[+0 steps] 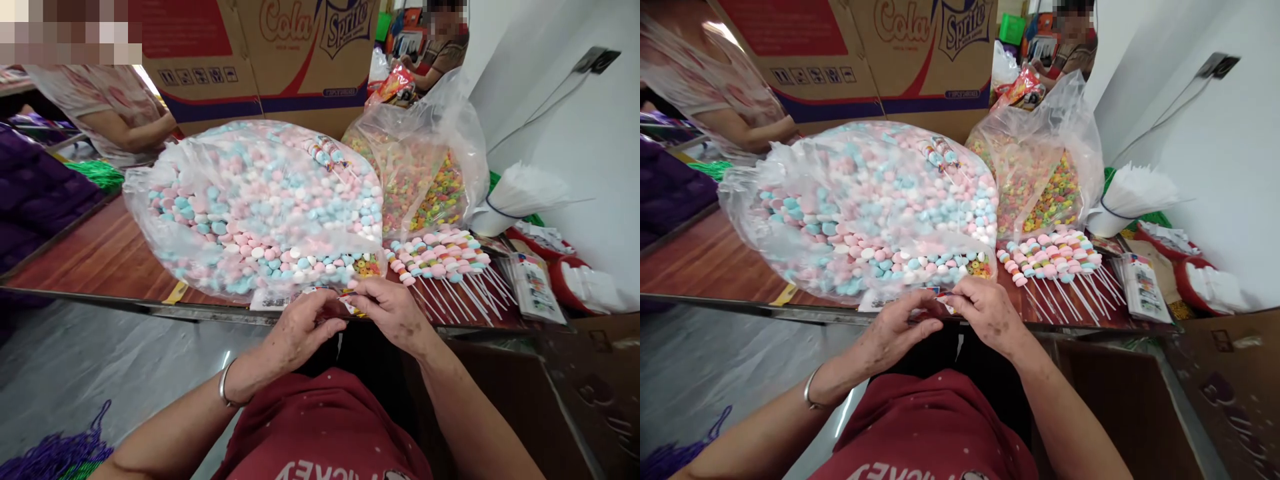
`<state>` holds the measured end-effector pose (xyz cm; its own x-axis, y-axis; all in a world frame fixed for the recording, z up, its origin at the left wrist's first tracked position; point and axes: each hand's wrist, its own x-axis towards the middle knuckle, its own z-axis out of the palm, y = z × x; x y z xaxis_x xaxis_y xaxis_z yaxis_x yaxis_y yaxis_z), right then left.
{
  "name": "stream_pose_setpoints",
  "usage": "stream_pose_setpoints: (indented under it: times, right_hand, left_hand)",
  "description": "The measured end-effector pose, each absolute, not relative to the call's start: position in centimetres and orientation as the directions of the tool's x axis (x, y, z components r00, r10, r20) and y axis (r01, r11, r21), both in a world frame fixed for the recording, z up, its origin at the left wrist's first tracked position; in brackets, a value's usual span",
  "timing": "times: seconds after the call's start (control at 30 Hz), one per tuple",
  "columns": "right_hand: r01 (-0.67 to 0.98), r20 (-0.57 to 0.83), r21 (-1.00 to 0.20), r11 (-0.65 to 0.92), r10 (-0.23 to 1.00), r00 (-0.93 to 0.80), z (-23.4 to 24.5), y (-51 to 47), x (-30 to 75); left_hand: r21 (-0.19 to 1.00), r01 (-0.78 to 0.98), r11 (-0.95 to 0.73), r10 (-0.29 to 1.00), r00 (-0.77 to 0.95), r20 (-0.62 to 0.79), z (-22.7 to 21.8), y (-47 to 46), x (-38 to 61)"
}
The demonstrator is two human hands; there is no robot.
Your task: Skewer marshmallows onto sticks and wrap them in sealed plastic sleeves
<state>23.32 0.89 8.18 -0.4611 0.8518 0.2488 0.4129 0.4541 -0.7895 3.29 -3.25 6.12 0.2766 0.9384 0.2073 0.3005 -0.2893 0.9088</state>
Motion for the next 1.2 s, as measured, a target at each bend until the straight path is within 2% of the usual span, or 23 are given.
stream_pose_setpoints:
  times: [0.1, 0.2, 0.3, 0.43, 0.5, 0.57, 0.63, 0.77, 0.87, 1.0, 1.13, 1.2]
  right_hand:
    - [0.386, 0.299, -0.763, 0.518, 0.813, -0.500, 7.8, 0.7, 23.1]
    - [0.337, 0.307, -0.785, 0.520, 0.799, -0.517, 7.5, 0.3, 23.2]
    - [0.285, 0.251, -0.848, 0.447, 0.812, -0.526, 7.4, -0.1, 23.4]
    - [0.212, 0.160, -0.928, 0.307, 0.840, -0.519, 7.4, -0.6, 23.5]
    - [0.191, 0.140, -0.946, 0.261, 0.863, -0.485, 7.4, -0.8, 23.4]
    - [0.200, 0.140, -0.948, 0.247, 0.889, -0.437, 7.3, -1.0, 23.3]
    - [0.226, 0.141, -0.942, 0.249, 0.904, -0.405, 7.1, -1.2, 23.3]
    - [0.215, 0.144, -0.948, 0.235, 0.918, -0.368, 6.7, -1.7, 23.5]
    - [0.238, 0.271, -0.901, 0.362, 0.899, -0.344, 6.5, -2.2, 23.8]
    - [0.295, 0.436, -0.752, 0.589, 0.780, -0.448, 6.9, -2.5, 24.3]
    - [0.315, 0.436, -0.679, 0.663, 0.710, -0.554, 7.6, -2.5, 24.6]
    - [0.322, 0.377, -0.694, 0.644, 0.707, -0.599, 7.8, -2.6, 24.7]
  left_hand:
    - [0.917, 0.288, -0.275, 0.945, 0.255, 0.203, 6.0, -3.0, 3.8]
    - [0.972, 0.195, -0.129, 0.953, 0.295, 0.068, 6.0, -2.7, 3.8]
    - [0.994, 0.107, -0.016, 0.927, 0.375, -0.025, 6.1, -2.6, 3.6]
    - [0.999, 0.012, 0.045, 0.903, 0.428, -0.046, 5.5, -2.8, 3.7]
    - [0.998, -0.032, 0.060, 0.920, 0.389, -0.043, 4.7, -2.9, 3.9]
    - [0.999, -0.040, 0.026, 0.956, 0.294, -0.013, 3.9, -3.1, 4.0]
    - [0.997, 0.024, -0.068, 0.972, 0.228, 0.061, 3.4, -3.4, 3.9]
    - [0.952, 0.187, -0.241, 0.947, 0.258, 0.189, 3.1, -3.7, 3.6]
    - [0.936, 0.202, -0.286, 0.939, 0.254, 0.232, 3.1, -3.8, 3.6]
    - [0.916, 0.239, -0.323, 0.929, 0.265, 0.259, 2.8, -3.8, 3.7]
    - [0.895, 0.262, -0.361, 0.900, 0.351, 0.260, 2.6, -3.8, 3.6]
    - [0.863, 0.277, -0.422, 0.863, 0.416, 0.288, 2.5, -3.8, 3.5]
